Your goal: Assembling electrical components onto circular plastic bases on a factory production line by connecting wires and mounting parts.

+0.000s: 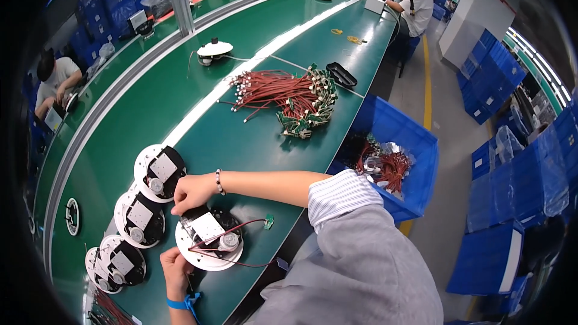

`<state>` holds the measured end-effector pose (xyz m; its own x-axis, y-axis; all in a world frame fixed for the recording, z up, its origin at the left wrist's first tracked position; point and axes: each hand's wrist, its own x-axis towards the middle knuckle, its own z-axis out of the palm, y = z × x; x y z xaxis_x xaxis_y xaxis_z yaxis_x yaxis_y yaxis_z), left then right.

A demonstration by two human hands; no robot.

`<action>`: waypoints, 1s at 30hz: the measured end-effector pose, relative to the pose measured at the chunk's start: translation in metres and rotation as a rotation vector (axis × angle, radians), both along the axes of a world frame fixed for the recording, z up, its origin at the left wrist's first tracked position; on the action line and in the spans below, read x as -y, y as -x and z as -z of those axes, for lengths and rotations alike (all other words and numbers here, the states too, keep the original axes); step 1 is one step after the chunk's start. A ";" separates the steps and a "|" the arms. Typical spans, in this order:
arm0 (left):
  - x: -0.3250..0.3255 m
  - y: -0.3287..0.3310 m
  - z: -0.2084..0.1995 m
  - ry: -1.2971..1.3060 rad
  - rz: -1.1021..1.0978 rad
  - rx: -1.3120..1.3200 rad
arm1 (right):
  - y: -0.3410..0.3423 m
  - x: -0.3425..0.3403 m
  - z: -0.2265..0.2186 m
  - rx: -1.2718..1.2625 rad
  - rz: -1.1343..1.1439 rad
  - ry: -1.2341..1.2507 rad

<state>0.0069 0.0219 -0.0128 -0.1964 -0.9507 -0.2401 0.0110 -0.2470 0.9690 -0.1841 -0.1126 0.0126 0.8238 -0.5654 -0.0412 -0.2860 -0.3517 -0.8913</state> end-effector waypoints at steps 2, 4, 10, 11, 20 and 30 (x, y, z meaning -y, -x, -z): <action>0.000 0.003 -0.003 0.027 -0.045 0.009 | -0.001 -0.006 0.007 0.090 -0.024 -0.167; -0.003 0.005 0.000 0.037 -0.040 0.015 | -0.003 -0.017 0.018 0.130 -0.040 -0.315; -0.006 -0.009 -0.003 0.232 -0.025 0.366 | 0.001 -0.022 0.032 0.100 0.022 -0.401; -0.003 -0.013 -0.008 0.207 -0.005 0.409 | 0.007 -0.021 0.031 0.070 0.046 -0.448; -0.070 -0.106 0.012 0.061 -0.553 0.318 | 0.034 -0.017 0.030 0.076 -0.001 -0.541; -0.051 -0.062 -0.064 0.357 -0.510 1.176 | 0.027 -0.017 0.027 0.026 0.058 -0.489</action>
<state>0.0692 0.0730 0.0511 0.3496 -0.9013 0.2559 -0.8572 -0.1975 0.4756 -0.2109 -0.0956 -0.0142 0.7959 -0.5298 -0.2932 -0.2685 0.1252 -0.9551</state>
